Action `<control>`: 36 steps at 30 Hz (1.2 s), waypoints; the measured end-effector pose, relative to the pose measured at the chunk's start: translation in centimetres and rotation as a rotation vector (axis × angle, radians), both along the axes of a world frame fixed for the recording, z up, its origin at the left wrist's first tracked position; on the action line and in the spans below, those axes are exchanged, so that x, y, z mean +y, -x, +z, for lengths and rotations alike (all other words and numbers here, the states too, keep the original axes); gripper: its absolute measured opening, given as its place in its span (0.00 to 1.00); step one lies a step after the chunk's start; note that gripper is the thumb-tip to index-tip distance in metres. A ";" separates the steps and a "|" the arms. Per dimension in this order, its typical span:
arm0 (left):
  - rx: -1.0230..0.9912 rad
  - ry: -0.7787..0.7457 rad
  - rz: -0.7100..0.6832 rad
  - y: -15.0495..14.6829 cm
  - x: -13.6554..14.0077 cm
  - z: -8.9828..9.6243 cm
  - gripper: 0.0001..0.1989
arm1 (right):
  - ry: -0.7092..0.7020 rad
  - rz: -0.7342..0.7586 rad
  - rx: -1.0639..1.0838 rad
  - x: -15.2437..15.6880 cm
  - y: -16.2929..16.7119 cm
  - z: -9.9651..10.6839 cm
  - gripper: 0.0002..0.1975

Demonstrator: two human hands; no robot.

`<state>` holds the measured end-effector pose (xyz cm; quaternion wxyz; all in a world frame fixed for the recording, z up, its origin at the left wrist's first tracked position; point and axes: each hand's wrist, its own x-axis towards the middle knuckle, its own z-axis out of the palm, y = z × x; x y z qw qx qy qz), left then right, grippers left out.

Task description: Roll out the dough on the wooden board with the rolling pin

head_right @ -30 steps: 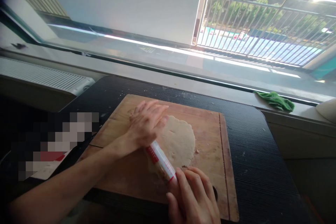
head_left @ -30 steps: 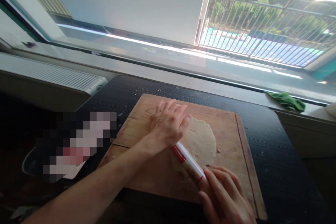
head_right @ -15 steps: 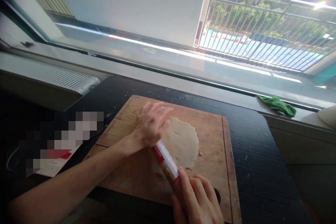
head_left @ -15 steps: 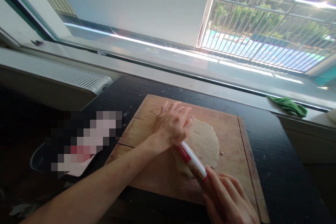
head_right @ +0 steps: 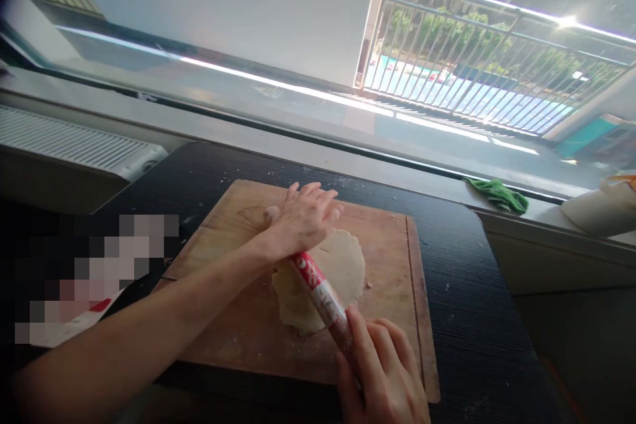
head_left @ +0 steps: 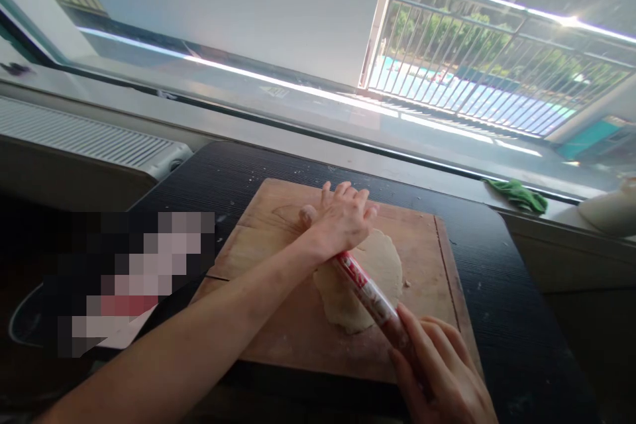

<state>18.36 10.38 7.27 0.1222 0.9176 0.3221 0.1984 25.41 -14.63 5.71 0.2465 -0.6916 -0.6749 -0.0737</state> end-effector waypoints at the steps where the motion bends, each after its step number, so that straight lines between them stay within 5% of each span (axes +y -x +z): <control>1: 0.009 -0.011 0.001 1.2 -0.4 -0.2 0.20 | -0.013 0.001 0.012 0.0 0.2 -0.2 0.28; 6: 0.038 -0.034 0.029 4.5 -1.6 -0.5 0.25 | -0.012 0.087 0.072 0.0 0.6 -0.4 0.27; 14: 0.029 -0.029 -0.049 -0.5 0.0 0.0 0.25 | 0.119 0.034 -0.010 -0.2 -0.1 1.3 0.23; 23: 0.147 -0.020 0.006 6.6 -2.0 -0.7 0.27 | 0.009 0.120 -0.122 0.1 2.4 0.3 0.21; 31: 0.202 0.047 -0.024 -0.7 0.1 0.1 0.31 | 0.058 -0.006 0.001 -0.2 1.0 1.0 0.19; 36: 0.159 -0.020 0.012 3.9 -1.3 -0.2 0.28 | -0.015 0.066 -0.077 -0.5 2.3 0.0 0.22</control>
